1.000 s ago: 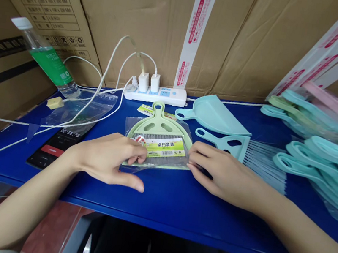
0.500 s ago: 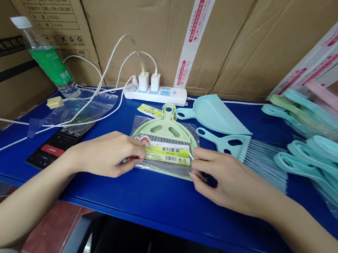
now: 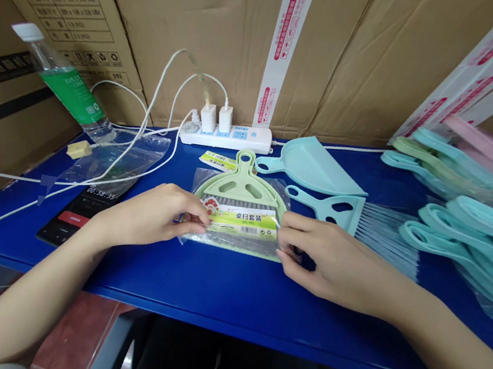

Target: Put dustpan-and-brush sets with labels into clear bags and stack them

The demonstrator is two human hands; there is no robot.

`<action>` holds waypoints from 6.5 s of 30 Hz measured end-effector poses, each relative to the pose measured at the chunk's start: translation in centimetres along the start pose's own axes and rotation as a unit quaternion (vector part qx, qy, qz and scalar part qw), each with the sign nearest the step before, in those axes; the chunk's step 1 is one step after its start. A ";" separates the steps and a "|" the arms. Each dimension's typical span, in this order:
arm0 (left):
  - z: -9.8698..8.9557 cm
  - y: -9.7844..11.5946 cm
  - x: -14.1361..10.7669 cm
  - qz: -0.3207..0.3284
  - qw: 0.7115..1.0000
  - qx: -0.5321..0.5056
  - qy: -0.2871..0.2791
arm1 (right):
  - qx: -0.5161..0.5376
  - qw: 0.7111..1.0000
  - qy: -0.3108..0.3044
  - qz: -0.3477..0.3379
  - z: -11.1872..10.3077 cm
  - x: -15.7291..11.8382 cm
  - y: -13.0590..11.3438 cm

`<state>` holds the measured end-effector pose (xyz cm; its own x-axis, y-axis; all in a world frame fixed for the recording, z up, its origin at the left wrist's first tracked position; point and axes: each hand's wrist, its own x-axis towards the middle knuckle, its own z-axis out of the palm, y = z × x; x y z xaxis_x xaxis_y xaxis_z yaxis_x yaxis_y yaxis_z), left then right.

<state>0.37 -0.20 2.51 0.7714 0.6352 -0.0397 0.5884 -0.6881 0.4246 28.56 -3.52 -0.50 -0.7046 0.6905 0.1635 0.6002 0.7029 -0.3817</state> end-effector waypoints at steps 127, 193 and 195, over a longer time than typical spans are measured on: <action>3.8 2.2 1.8 0.051 0.944 0.327 0.006 | -0.157 0.977 0.106 -0.094 2.1 0.8 0.1; -0.1 2.7 0.6 -0.264 0.924 0.273 -0.035 | -0.217 0.969 0.110 0.048 0.6 0.2 0.6; 0.0 2.6 0.6 -0.265 0.925 0.270 -0.026 | -0.229 0.966 0.099 0.065 0.7 0.2 0.6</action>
<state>2.34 -1.65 3.60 0.3413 0.9258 -0.1622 0.9122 -0.3679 -0.1803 28.49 -3.04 -1.32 -0.5524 0.7656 0.3296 0.8157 0.5780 0.0244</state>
